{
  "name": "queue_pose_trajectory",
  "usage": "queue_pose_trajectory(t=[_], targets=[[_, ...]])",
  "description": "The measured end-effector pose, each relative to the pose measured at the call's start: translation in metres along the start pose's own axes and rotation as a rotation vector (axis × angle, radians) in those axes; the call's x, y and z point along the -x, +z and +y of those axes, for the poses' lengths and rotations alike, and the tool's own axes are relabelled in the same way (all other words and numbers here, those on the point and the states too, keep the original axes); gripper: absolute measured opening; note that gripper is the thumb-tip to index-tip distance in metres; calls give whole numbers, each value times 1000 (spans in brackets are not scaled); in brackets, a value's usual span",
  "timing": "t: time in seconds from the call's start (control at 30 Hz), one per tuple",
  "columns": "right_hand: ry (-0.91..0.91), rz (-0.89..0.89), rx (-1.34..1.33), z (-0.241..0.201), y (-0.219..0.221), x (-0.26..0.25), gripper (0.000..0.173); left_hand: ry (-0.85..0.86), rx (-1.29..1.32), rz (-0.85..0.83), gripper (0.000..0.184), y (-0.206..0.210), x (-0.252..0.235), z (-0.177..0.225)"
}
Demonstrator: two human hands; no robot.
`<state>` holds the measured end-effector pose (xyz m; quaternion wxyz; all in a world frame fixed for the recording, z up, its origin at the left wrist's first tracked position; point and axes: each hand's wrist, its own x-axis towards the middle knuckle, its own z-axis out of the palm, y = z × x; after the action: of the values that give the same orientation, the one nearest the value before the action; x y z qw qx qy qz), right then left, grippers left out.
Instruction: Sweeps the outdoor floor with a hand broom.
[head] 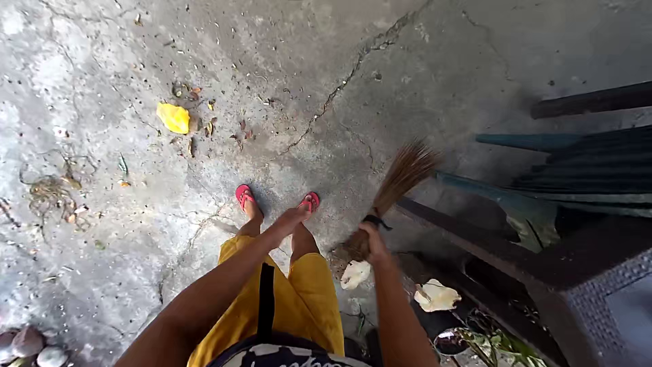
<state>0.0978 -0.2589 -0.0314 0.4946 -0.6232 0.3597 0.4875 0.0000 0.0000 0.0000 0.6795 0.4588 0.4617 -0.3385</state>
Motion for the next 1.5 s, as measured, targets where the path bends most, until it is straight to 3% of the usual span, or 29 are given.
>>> queue_pose_trajectory(t=[0.07,0.13,0.2,0.23,0.3,0.33,0.37,0.43,0.5,0.57,0.63,0.7,0.77,0.87,0.93,1.0,1.03,1.1,1.17,1.23,1.3,1.37,1.43,1.5], targets=[[78,-190,138,28,65,-10,30,-251,193,105,71,-42,-15,-57],[174,-478,330,52,136,-19,42,-387,352,136,83,-76,-32,-103],[292,-722,407,55,202,-9,25,-352,506,195,66,-96,-34,-110],[353,-824,377,51,225,-4,23,-277,609,313,48,-97,-30,-101],[356,-905,369,36,243,8,32,-146,820,552,31,-92,-13,-76],[298,-878,439,29,241,15,31,-71,866,606,31,-89,-2,-67],[220,-825,534,20,233,23,40,27,876,581,31,-84,7,-60],[136,-664,723,5,212,60,77,168,826,371,32,-74,15,-53],[90,-465,711,14,205,103,85,180,787,62,39,-66,18,-55],[122,-276,542,37,222,136,67,85,847,-202,36,-67,25,-60],[250,-242,386,52,251,147,43,-104,891,-281,18,-84,38,-64],[454,-371,355,57,272,132,25,-266,930,-83,18,-108,43,-77],[588,-586,398,56,280,102,22,-340,1029,220,30,-126,42,-86],[482,-703,358,50,280,92,32,-209,1065,360,46,-135,46,-75],[374,-649,259,50,267,109,47,-58,973,224,57,-128,53,-71],[281,-553,134,49,254,133,57,15,791,-63,77,-121,57,-68],[234,-494,74,49,252,143,56,7,707,-210,77,-120,58,-64],[148,-368,-21,50,260,149,43,-55,583,-462,52,-121,54,-53],[103,-302,-49,46,290,132,25,-171,525,-521,32,-136,42,-41],[198,-343,41,35,320,97,23,-282,642,-375,32,-157,30,-37],[397,-550,181,24,335,48,23,-336,867,-53,31,-175,23,-38],[522,-739,302,12,338,15,21,-300,1036,235,43,-175,19,-33],[497,-774,344,-6,331,14,24,-179,1082,345,55,-163,18,-20],[361,-704,356,-25,297,35,32,-28,1035,280,69,-132,18,-9]])
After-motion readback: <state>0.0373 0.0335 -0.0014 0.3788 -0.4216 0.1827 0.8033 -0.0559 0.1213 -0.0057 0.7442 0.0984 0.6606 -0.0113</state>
